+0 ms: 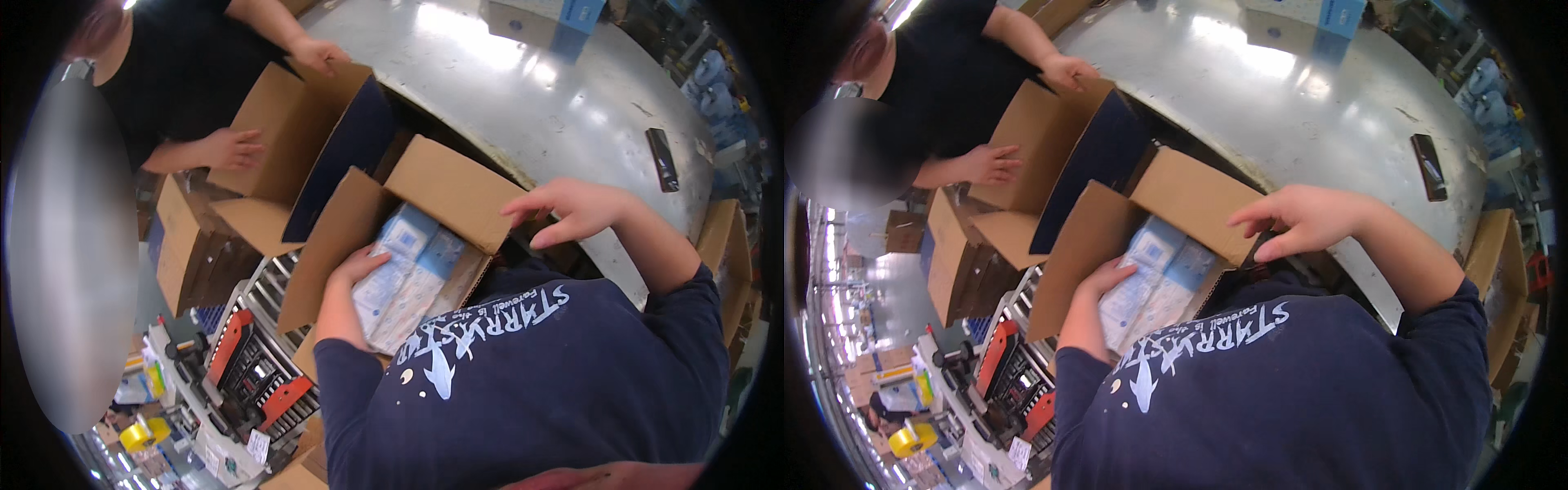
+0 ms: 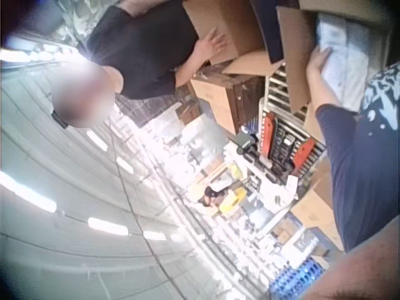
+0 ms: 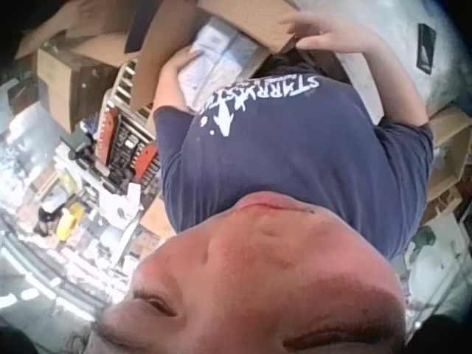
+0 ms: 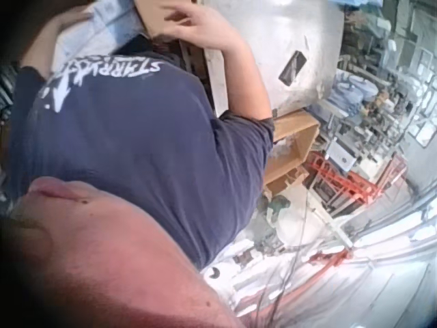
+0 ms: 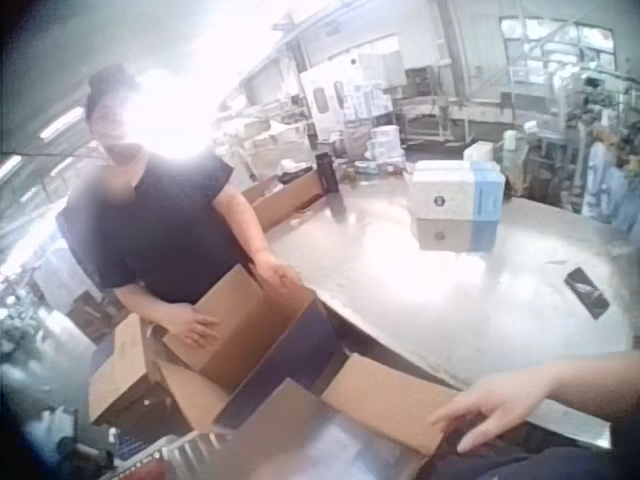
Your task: The person picks up blue and white rectangular packages from a metal table and stacks them inside an open cardboard box.
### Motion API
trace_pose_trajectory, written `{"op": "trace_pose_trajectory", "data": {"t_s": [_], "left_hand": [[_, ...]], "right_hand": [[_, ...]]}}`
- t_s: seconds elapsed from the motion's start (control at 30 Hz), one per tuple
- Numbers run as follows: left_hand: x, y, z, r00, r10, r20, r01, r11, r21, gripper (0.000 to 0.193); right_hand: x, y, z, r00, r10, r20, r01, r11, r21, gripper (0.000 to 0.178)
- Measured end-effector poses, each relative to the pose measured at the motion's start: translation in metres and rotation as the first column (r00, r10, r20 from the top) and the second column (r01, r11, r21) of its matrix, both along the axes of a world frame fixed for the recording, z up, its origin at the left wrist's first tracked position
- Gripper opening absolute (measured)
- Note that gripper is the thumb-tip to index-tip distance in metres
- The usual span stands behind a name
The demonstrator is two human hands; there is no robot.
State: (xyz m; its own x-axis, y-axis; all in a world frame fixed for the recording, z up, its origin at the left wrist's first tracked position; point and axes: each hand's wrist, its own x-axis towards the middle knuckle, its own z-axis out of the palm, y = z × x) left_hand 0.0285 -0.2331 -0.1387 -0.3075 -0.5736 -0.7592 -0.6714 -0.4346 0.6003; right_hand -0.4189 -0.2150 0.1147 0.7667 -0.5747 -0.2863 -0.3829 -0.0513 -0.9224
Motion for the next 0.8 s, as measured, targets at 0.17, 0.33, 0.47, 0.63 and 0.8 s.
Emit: {"op": "trace_pose_trajectory", "data": {"t_s": [0.17, 0.33, 0.47, 0.63, 0.8], "left_hand": [[-0.071, 0.054, 0.074, 0.750, -0.190, 0.634, 0.618, 0.543, -0.568, 0.095], [-0.067, 0.062, 0.003, 0.590, -0.249, 0.768, 0.625, 0.743, -0.239, 0.127], [-0.110, 0.017, -0.018, 0.563, -0.258, 0.785, 0.559, 0.819, -0.132, 0.101], [-0.186, -0.073, 0.099, 0.926, 0.008, 0.377, 0.254, 0.726, -0.639, 0.026], [-0.269, -0.170, 0.127, 0.937, -0.121, 0.327, 0.345, 0.440, -0.829, 0.048]], "right_hand": [[-0.061, 0.004, -0.020, 0.970, -0.136, -0.201, 0.118, 0.988, -0.097, 0.052], [-0.118, -0.024, -0.035, 0.902, -0.361, -0.235, 0.349, 0.933, -0.094, 0.050], [-0.178, -0.108, -0.039, 0.685, -0.717, -0.129, 0.577, 0.642, -0.506, 0.055], [-0.325, -0.234, -0.037, 0.285, -0.959, -0.006, 0.576, 0.176, -0.798, 0.084], [-0.321, -0.316, -0.031, 0.234, -0.920, -0.314, 0.325, 0.378, -0.867, 0.084]]}}
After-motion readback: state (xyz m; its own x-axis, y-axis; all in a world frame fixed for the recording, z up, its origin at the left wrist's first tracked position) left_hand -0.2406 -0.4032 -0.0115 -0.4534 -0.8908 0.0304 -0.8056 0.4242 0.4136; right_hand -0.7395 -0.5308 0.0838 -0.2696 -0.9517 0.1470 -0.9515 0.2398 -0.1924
